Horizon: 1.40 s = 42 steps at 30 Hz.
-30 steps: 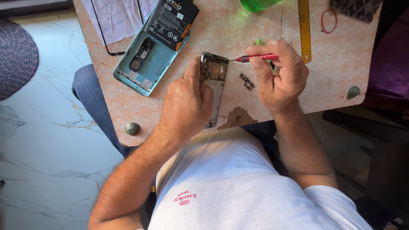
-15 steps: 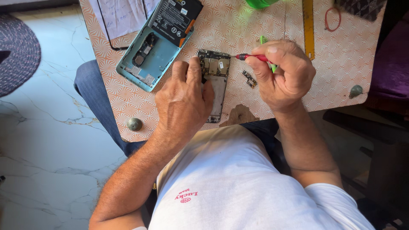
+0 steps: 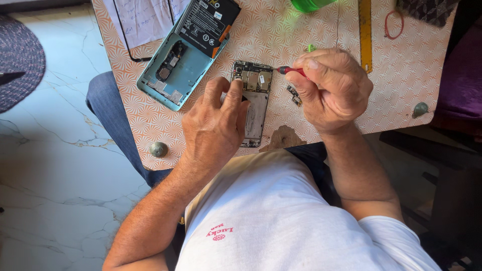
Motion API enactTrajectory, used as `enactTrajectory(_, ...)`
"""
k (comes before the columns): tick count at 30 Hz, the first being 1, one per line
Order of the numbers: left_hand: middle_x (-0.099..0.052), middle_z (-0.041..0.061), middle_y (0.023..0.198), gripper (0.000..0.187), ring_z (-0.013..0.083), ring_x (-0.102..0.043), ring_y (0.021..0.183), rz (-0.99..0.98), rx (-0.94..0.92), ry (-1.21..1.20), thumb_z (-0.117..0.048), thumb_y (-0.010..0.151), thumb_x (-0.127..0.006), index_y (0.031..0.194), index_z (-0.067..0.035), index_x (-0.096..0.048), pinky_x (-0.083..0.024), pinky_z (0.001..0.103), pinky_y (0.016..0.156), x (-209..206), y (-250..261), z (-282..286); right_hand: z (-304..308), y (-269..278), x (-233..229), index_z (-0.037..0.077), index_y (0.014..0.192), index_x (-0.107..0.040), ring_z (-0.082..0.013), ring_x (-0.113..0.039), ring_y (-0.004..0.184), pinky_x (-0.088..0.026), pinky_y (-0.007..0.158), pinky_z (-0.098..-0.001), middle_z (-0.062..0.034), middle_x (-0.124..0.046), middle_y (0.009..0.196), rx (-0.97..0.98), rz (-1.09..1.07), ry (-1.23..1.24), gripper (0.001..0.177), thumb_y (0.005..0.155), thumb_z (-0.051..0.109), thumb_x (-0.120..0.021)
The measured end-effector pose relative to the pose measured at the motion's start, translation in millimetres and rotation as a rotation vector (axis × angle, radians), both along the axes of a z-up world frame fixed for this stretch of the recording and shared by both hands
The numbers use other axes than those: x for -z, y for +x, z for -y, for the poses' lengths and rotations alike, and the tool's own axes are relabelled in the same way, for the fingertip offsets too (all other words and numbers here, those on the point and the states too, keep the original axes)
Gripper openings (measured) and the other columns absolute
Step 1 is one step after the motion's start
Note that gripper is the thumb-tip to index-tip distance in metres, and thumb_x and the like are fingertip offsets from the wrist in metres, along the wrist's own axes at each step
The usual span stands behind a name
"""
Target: The person disassembles a smartphone by using a yellow utility knife to pry components and a red screwdriver to remove screws. They detach the motherboard from the phone's frame and place it on the table.
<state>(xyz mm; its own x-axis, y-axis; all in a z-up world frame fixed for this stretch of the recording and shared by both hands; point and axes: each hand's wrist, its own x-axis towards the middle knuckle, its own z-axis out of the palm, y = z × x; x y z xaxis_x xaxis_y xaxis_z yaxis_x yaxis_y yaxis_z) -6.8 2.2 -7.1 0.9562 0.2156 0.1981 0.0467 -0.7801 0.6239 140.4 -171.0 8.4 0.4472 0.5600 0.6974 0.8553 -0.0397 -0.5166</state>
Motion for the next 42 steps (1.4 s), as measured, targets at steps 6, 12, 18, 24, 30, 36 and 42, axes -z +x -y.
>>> enactTrajectory(6,-0.059,0.009,0.113,0.041,0.0247,-0.068,0.087,-0.026,0.02,0.023,-0.02,0.093,-0.077,0.128,-0.006,-0.063,-0.054,0.038,0.065,1,1,0,-2,2,5,0.003,0.119,-0.059,-0.0279,-0.076,0.087,-0.068,0.069,-0.0352,-0.0149,-0.069,0.097,0.003,0.005,0.018,0.025,0.103,0.006,-0.077)
enactTrajectory(12,-0.059,0.01,0.114,0.041,0.0241,-0.068,0.088,-0.046,0.025,0.024,-0.02,0.094,-0.077,0.13,-0.007,-0.063,-0.055,0.039,0.065,3,1,0,2,4,7,0.003,0.122,-0.057,-0.0262,-0.077,0.085,-0.066,0.07,-0.0343,-0.0173,-0.072,0.098,0.013,0.058,-0.001,0.022,0.106,0.008,-0.072)
enactTrajectory(18,-0.059,0.01,0.115,0.041,0.0233,-0.068,0.088,-0.008,0.022,0.03,-0.02,0.094,-0.079,0.129,-0.005,-0.063,-0.055,0.037,0.064,4,1,0,8,9,16,0.011,0.118,-0.067,-0.022,-0.075,0.087,-0.061,0.061,-0.0221,-0.0177,-0.072,0.105,-0.033,-0.119,0.065,0.027,0.095,0.022,-0.075)
enactTrajectory(24,-0.059,0.009,0.116,0.04,0.0227,-0.068,0.087,0.007,0.025,0.008,-0.018,0.094,-0.079,0.128,-0.006,-0.064,-0.055,0.037,0.066,5,0,-1,6,5,12,0.01,0.111,-0.072,-0.0219,-0.075,0.086,-0.07,0.081,-0.0416,-0.0079,-0.07,0.096,-0.017,-0.102,0.132,0.021,0.093,0.018,-0.08)
enactTrajectory(30,-0.058,0.01,0.118,0.042,0.025,-0.068,0.089,0.026,0.017,0.054,-0.018,0.094,-0.079,0.131,-0.006,-0.063,-0.055,0.038,0.067,3,0,-1,9,9,4,0.01,0.117,-0.071,-0.0252,-0.076,0.091,-0.067,0.076,-0.0309,-0.0146,-0.073,0.106,-0.055,-0.125,0.047,0.023,0.097,0.018,-0.079)
enactTrajectory(36,-0.053,0.015,0.116,0.046,0.0225,-0.061,0.083,0.071,0.043,-0.027,-0.019,0.099,-0.081,0.136,0.002,-0.062,-0.051,0.036,0.063,6,-1,2,15,7,-3,0.007,0.119,-0.068,-0.0256,-0.075,0.096,-0.066,0.084,-0.0381,-0.012,-0.074,0.106,-0.088,-0.108,-0.078,0.021,0.103,0.015,-0.08)
enactTrajectory(42,-0.051,0.012,0.118,0.051,0.029,-0.054,0.103,0.091,0.143,0.081,-0.034,0.091,-0.088,0.126,-0.004,-0.065,-0.049,0.044,0.086,9,2,7,15,15,7,0.0,0.118,-0.059,-0.0108,-0.07,0.071,-0.054,0.056,-0.0238,-0.0158,-0.077,0.096,-0.043,-0.242,0.107,0.029,0.098,0.015,-0.072)
